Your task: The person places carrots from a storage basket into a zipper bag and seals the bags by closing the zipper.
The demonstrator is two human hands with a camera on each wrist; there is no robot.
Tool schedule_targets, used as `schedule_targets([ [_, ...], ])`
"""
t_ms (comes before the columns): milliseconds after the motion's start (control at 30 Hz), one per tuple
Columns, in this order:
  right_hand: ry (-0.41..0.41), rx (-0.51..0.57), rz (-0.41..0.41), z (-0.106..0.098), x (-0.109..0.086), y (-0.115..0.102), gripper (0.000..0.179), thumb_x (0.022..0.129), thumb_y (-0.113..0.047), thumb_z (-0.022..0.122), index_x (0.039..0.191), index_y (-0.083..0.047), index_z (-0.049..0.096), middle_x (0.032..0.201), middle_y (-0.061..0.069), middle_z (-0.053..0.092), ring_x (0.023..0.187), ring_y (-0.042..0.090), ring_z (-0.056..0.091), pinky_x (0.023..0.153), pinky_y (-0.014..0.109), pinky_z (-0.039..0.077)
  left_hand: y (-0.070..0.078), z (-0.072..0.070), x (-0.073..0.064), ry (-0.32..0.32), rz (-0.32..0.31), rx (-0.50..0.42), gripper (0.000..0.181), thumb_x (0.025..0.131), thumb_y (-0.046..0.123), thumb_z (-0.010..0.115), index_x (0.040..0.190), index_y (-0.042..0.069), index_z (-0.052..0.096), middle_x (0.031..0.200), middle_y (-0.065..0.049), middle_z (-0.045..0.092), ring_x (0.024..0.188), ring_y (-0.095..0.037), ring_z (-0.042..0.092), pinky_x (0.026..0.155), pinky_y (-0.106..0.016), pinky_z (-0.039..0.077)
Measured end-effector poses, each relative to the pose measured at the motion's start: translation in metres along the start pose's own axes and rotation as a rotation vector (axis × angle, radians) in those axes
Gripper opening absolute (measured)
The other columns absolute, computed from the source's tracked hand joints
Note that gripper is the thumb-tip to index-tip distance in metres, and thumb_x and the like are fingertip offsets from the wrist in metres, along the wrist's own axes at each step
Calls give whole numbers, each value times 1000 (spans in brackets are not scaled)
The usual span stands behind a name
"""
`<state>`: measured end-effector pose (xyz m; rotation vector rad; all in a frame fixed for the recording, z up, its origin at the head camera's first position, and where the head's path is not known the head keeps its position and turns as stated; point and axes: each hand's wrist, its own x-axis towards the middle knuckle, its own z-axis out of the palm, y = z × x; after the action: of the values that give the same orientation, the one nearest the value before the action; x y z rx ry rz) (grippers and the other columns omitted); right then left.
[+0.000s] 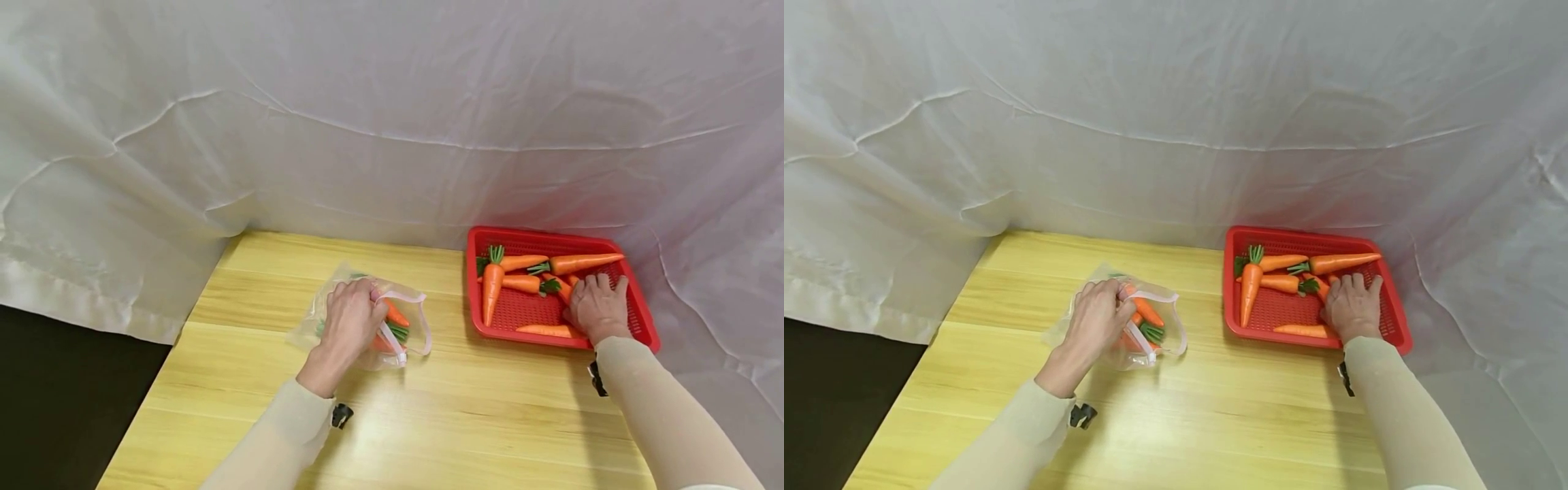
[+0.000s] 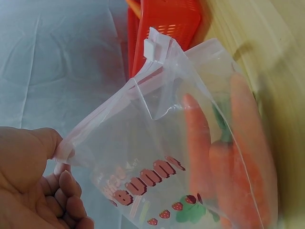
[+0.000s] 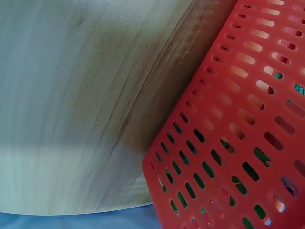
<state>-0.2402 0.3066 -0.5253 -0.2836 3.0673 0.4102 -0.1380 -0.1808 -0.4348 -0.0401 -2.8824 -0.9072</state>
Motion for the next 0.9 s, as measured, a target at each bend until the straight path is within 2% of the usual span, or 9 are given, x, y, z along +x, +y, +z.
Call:
schedule_targets([
  [167,18,6,7,-2,-3,1,57,88,-35,76,107,15,55,103,33,55,113,57,42,100,78,25,0,-1,-1,0,2,0,4,89,15,64,87,15,61,101,-5,72,87,-27,54,80,-39,38],
  [267,38,5,8,-3,-4,2,55,87,-33,77,104,15,55,101,32,54,109,56,42,97,77,26,0,-1,-1,-1,-4,2,3,89,15,62,86,15,60,103,-6,73,89,-27,54,80,-39,39],
  [300,43,5,8,-3,-4,3,55,86,-33,77,102,14,54,100,32,54,108,55,43,96,77,27,0,-1,-1,-4,-7,5,4,89,16,61,86,16,59,97,-6,71,88,-27,53,80,-39,38],
  [433,63,-5,4,-7,-7,5,52,85,-31,79,97,12,52,97,30,52,106,54,43,94,76,27,-1,-2,-1,-10,-14,8,7,90,15,62,84,17,58,103,-6,73,89,-27,53,80,-39,38],
  [533,76,3,6,-11,-11,8,49,84,-29,78,96,11,52,96,30,52,104,54,42,94,76,28,0,-1,-1,-15,-8,5,9,91,14,64,85,17,58,115,-5,74,92,-28,54,81,-39,37],
  [667,101,32,21,-17,-17,13,41,86,-23,72,95,12,53,96,32,53,103,54,42,91,76,28,-1,0,-2,-22,-2,-4,8,92,14,64,87,16,59,120,-6,73,96,-29,55,82,-39,37],
  [867,131,22,26,-26,-25,20,35,90,-21,63,94,12,53,94,30,52,103,53,41,91,75,27,-1,-1,-3,-11,2,-4,8,92,18,64,85,15,60,114,-7,75,90,-28,55,81,-40,38],
  [900,134,17,24,-28,-25,20,35,90,-21,64,94,12,53,94,30,51,103,53,41,92,75,27,-1,-1,-3,-16,3,-5,9,92,18,64,85,16,60,108,-6,74,89,-27,54,80,-39,37],
])
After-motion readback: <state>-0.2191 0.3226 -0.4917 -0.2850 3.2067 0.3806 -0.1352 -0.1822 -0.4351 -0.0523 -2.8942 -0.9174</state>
